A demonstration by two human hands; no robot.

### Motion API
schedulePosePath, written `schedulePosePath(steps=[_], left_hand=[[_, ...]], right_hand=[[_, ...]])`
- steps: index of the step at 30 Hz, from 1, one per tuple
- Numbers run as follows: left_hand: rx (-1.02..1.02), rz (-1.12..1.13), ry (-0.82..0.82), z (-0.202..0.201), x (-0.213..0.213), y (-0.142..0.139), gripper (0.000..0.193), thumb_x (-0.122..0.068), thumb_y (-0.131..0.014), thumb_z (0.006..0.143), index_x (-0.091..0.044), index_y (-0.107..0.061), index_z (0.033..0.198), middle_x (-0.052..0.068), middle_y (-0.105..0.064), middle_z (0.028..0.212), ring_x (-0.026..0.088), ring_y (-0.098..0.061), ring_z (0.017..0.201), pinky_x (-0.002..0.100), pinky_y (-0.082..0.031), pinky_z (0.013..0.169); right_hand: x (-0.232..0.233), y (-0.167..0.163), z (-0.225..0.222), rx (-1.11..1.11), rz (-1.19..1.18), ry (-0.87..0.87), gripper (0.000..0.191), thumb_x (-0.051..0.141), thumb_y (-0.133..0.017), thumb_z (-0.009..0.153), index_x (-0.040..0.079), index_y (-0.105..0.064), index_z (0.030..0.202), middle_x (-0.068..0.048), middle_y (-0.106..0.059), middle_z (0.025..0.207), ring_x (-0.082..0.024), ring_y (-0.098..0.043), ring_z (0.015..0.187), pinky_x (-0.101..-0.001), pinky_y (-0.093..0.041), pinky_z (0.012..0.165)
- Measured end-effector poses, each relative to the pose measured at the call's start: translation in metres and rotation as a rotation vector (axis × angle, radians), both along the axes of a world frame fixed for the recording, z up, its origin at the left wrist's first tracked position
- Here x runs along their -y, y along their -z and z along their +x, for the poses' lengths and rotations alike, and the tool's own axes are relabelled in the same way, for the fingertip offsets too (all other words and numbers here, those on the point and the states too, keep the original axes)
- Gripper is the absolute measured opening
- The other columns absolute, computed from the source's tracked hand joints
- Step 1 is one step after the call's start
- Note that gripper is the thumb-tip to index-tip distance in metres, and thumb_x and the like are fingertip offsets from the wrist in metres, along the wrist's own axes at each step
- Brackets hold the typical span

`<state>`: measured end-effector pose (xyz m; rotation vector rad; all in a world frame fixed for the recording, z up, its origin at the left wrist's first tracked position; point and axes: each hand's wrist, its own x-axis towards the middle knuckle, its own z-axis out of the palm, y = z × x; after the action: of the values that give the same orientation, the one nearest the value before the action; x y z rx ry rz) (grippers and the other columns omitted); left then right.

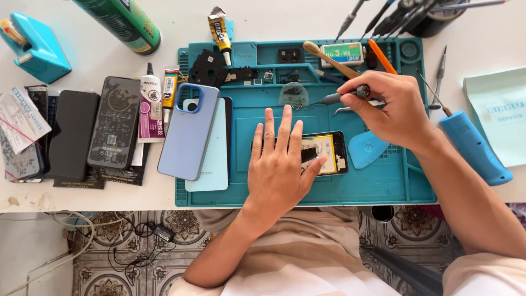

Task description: The person disassembles a smartphone on a repair mat, prying off the back cover and disconnecting internal components, then works the old battery out of the phone body using a pry tool and brush. They then use a screwdriver on the phone and press the new battery into place, continuing reassembly work on the bench.

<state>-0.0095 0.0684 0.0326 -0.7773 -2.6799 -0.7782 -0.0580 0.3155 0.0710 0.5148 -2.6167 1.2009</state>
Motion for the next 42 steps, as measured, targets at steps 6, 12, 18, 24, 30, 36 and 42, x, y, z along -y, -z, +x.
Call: schedulePosePath(steps=[6, 12, 18, 24, 30, 36, 42], left_hand=[[-0.01, 0.035, 0.002, -0.003, 0.0, -0.002, 0.069, -0.052, -0.06, 0.1, 0.004, -0.056, 0.14, 0.028, -0.042, 0.157, 0.048, -0.034, 0.15, 0.055, -0.028, 0.122], [-0.007, 0.219, -0.024, 0.001, 0.003, -0.004, 0.059, -0.042, -0.065, 0.1, 0.003, -0.057, 0.137, 0.021, -0.056, 0.145, 0.043, -0.049, 0.139, 0.053, -0.038, 0.117], [0.015, 0.428, -0.069, -0.002, 0.008, -0.003, 0.034, -0.022, -0.075, 0.097, -0.003, -0.066, 0.124, 0.015, -0.07, 0.119, 0.037, -0.065, 0.113, 0.05, -0.05, 0.108], [0.002, 0.459, -0.09, -0.001, 0.008, 0.0, 0.016, -0.017, -0.076, 0.095, -0.008, -0.072, 0.107, 0.007, -0.075, 0.106, 0.03, -0.07, 0.104, 0.052, -0.052, 0.107], [0.006, 0.458, -0.082, 0.0, 0.008, -0.003, 0.012, -0.017, -0.078, 0.094, -0.009, -0.073, 0.101, 0.005, -0.075, 0.103, 0.027, -0.071, 0.101, 0.054, -0.052, 0.107], [-0.003, 0.44, -0.058, 0.0, 0.008, -0.006, 0.011, -0.016, -0.076, 0.095, -0.009, -0.073, 0.103, 0.005, -0.076, 0.103, 0.026, -0.07, 0.1, 0.053, -0.052, 0.107], [-0.005, 0.463, -0.055, 0.003, 0.01, -0.006, 0.011, -0.015, -0.079, 0.093, -0.012, -0.074, 0.103, 0.003, -0.076, 0.102, 0.024, -0.071, 0.097, 0.052, -0.051, 0.106]], right_hand=[[0.0, -0.001, 0.0, -0.071, 0.02, -0.016, 0.011, 0.008, -0.076, 0.1, 0.001, -0.074, 0.109, -0.006, -0.072, 0.091, -0.006, -0.067, 0.078, -0.0218, -0.054, 0.07], [-0.002, -0.008, 0.005, 0.039, -0.077, 0.024, 0.011, 0.007, -0.074, 0.098, -0.001, -0.073, 0.106, -0.003, -0.071, 0.082, -0.004, -0.053, 0.065, -0.02, -0.038, 0.057], [0.004, -0.008, 0.012, 0.15, -0.298, -0.201, 0.011, 0.008, -0.073, 0.097, 0.001, -0.072, 0.106, -0.002, -0.071, 0.089, -0.002, -0.059, 0.071, -0.0195, -0.041, 0.057], [0.005, -0.012, 0.017, 0.072, -0.204, -0.239, 0.012, 0.003, -0.074, 0.094, -0.001, -0.073, 0.105, -0.005, -0.071, 0.089, -0.001, -0.047, 0.058, -0.0186, -0.027, 0.049], [0.006, -0.014, 0.019, 0.079, -0.25, -0.299, 0.013, 0.0, -0.074, 0.094, 0.0, -0.072, 0.107, -0.005, -0.071, 0.092, -0.005, -0.056, 0.071, -0.0203, -0.036, 0.057], [0.005, -0.017, 0.02, 0.05, -0.192, -0.298, 0.015, -0.001, -0.076, 0.088, 0.0, -0.073, 0.103, -0.006, -0.071, 0.087, -0.008, -0.055, 0.069, -0.0223, -0.036, 0.057], [0.005, -0.02, 0.022, 0.028, -0.217, -0.327, 0.015, 0.0, -0.076, 0.089, 0.0, -0.072, 0.104, -0.006, -0.07, 0.087, -0.01, -0.059, 0.074, -0.0218, -0.04, 0.058]])
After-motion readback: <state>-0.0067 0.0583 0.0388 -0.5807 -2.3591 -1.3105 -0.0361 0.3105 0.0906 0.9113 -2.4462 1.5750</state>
